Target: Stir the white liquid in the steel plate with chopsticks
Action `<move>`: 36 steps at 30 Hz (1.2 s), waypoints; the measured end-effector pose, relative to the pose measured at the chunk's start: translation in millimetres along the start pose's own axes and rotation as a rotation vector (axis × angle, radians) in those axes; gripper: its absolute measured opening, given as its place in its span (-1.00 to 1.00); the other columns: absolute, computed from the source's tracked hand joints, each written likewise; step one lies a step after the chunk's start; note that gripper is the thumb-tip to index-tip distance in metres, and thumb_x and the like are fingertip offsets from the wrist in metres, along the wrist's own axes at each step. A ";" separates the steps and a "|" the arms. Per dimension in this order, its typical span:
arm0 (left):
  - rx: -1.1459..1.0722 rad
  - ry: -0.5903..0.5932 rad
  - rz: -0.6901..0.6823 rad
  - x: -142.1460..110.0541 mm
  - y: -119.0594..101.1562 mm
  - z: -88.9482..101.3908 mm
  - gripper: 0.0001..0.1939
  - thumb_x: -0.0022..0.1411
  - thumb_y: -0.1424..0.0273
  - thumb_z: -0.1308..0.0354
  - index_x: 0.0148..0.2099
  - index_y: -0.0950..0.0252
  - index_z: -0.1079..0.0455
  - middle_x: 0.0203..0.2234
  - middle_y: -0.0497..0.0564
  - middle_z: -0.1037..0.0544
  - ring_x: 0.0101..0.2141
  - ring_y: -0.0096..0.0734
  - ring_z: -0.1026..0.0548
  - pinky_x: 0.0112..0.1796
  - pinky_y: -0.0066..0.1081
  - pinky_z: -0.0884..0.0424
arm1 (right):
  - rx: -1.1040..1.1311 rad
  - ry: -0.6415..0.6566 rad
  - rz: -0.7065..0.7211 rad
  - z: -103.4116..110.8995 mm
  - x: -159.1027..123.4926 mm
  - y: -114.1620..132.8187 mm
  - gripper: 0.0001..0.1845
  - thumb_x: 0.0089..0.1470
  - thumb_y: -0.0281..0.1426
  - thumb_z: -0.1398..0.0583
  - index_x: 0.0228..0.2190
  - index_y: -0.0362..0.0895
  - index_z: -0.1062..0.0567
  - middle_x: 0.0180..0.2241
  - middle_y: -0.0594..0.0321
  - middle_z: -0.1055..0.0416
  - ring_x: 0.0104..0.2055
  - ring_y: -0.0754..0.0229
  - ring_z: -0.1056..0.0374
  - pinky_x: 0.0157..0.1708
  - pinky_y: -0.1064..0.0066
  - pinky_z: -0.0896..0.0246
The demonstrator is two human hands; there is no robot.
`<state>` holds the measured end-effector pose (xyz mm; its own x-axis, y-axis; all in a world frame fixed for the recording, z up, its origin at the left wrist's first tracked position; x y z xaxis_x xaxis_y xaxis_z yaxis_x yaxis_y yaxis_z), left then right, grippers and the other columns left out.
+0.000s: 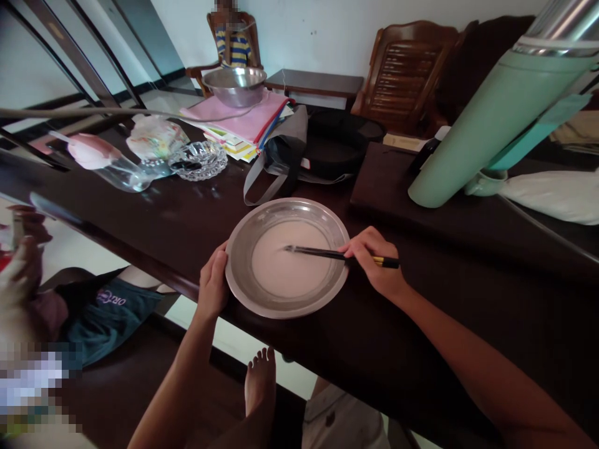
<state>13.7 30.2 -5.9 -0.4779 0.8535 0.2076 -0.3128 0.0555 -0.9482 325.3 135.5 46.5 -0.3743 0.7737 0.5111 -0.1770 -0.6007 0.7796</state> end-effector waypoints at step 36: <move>0.008 0.004 -0.004 0.2 -0.5 -0.7 -0.45 0.40 0.02 0.06 0.16 0.28 -0.45 0.07 0.13 -0.55 0.09 -0.17 -0.48 0.14 -0.19 -0.35 | 0.021 0.014 0.009 -1.6 -1.1 -2.2 -0.64 0.25 -0.33 -0.14 -0.57 -0.01 -0.52 -0.47 0.24 -0.58 -0.38 0.09 -0.38 -0.37 0.19 -0.29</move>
Point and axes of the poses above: each hand's wrist, its own x-axis towards the middle knuckle, its own z-axis out of the back of the hand, y = z × x, the point moved 4 cm from there along x, towards the middle knuckle
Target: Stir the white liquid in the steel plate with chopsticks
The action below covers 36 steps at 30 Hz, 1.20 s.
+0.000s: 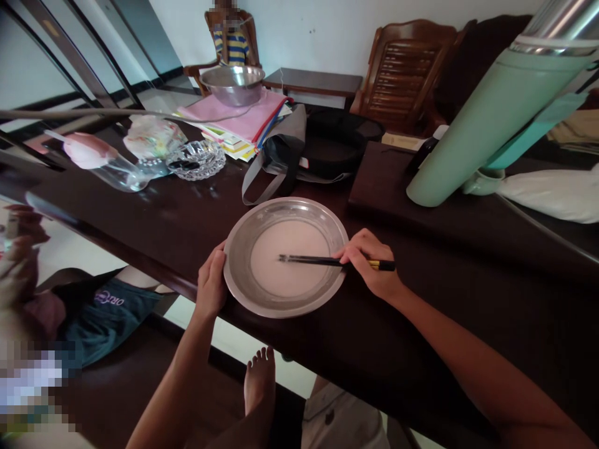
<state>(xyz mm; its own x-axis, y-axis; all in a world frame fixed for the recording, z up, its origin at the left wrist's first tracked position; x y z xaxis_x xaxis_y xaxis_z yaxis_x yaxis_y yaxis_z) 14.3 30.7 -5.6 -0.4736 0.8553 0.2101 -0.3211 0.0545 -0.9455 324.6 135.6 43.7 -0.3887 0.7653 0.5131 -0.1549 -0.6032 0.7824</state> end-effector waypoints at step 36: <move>0.020 -0.007 0.008 -0.2 -0.7 0.2 -0.41 0.39 -0.02 0.06 0.15 0.30 -0.46 0.07 0.13 -0.56 0.09 -0.14 -0.47 0.13 -0.22 -0.34 | 0.061 0.002 0.016 -0.1 0.4 0.8 -0.63 0.27 -0.39 -0.12 -0.57 -0.01 -0.49 -0.49 0.26 -0.56 -0.39 0.09 -0.37 -0.37 0.19 -0.25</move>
Point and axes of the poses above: each hand's wrist, its own x-axis towards the middle knuckle, its own z-axis out of the back of the hand, y = z × x, the point moved 4 cm from there along x, towards the middle knuckle
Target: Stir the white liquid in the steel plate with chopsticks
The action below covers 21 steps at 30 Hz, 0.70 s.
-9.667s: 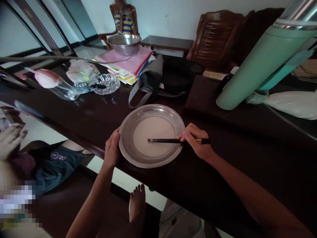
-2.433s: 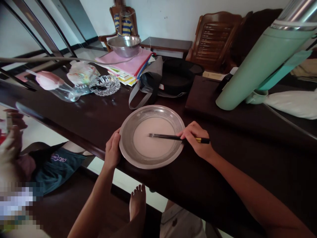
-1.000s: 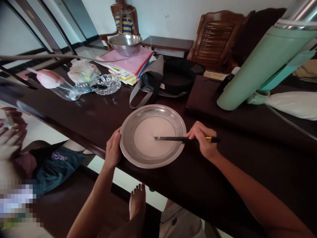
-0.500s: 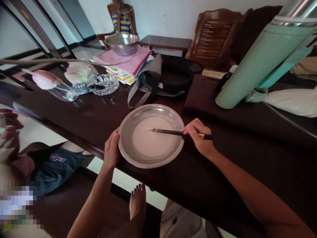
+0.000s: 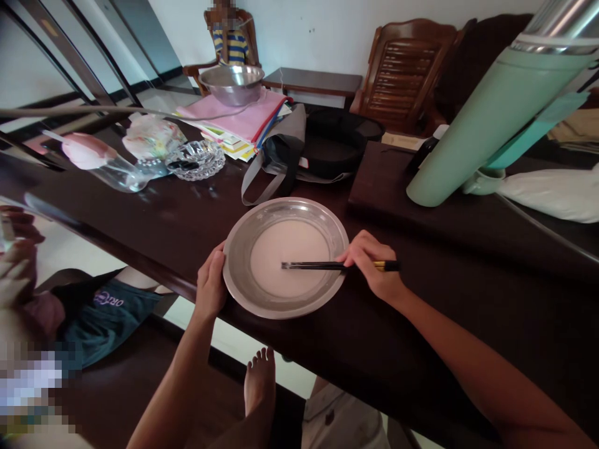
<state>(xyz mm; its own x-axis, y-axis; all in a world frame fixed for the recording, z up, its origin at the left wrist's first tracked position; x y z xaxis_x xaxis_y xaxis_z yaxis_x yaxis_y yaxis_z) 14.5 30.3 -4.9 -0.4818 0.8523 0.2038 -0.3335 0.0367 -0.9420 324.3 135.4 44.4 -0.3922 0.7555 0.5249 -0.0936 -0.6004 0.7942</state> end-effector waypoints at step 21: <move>-0.012 -0.001 -0.007 0.1 3.9 0.6 -0.43 0.41 0.00 0.07 0.17 0.30 -0.44 0.08 0.14 -0.55 0.08 -0.16 -0.48 0.12 -0.21 -0.35 | -0.049 0.037 0.020 -1.7 -0.6 -3.8 -0.68 0.26 -0.45 -0.14 -0.52 -0.03 -0.52 -0.43 0.26 -0.58 -0.33 0.11 -0.38 -0.32 0.22 -0.27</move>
Point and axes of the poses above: each hand's wrist, its own x-axis towards the middle knuckle, its own z-axis out of the back of the hand, y = z × x, the point moved 4 cm from there along x, towards the middle knuckle
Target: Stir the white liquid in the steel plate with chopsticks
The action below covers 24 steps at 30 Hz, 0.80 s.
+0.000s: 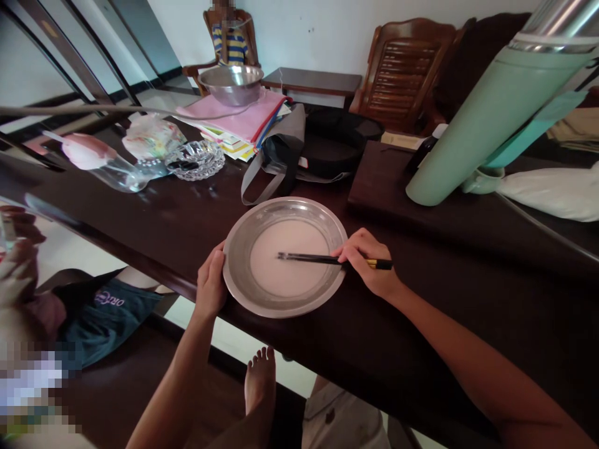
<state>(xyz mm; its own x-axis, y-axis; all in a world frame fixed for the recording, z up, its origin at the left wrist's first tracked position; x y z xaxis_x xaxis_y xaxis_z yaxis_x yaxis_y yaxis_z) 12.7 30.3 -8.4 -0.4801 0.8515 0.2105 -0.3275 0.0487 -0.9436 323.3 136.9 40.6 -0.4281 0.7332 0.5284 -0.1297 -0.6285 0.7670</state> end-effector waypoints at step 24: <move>-0.005 0.006 -0.009 -0.1 -3.4 -0.2 -0.43 0.40 0.01 0.06 0.16 0.30 -0.45 0.06 0.13 -0.56 0.07 -0.16 -0.48 0.12 -0.19 -0.35 | 0.104 -0.119 -0.019 6.7 -0.4 -1.5 -0.61 0.30 -0.40 -0.09 -0.56 -0.03 -0.49 -0.49 0.28 -0.53 -0.46 0.17 -0.37 -0.39 0.25 -0.24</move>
<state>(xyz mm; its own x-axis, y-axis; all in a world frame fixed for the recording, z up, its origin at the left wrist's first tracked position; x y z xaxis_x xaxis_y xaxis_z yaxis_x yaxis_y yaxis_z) 14.0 30.1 -5.2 -0.4724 0.8542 0.2172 -0.3273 0.0587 -0.9431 329.7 139.3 41.7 -0.3170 0.7743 0.5477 -0.0411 -0.5882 0.8077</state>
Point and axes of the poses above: each hand's wrist, its own x-axis towards the middle knuckle, its own z-axis out of the back of the hand, y = z × x, the point moved 4 cm from there along x, towards the middle knuckle
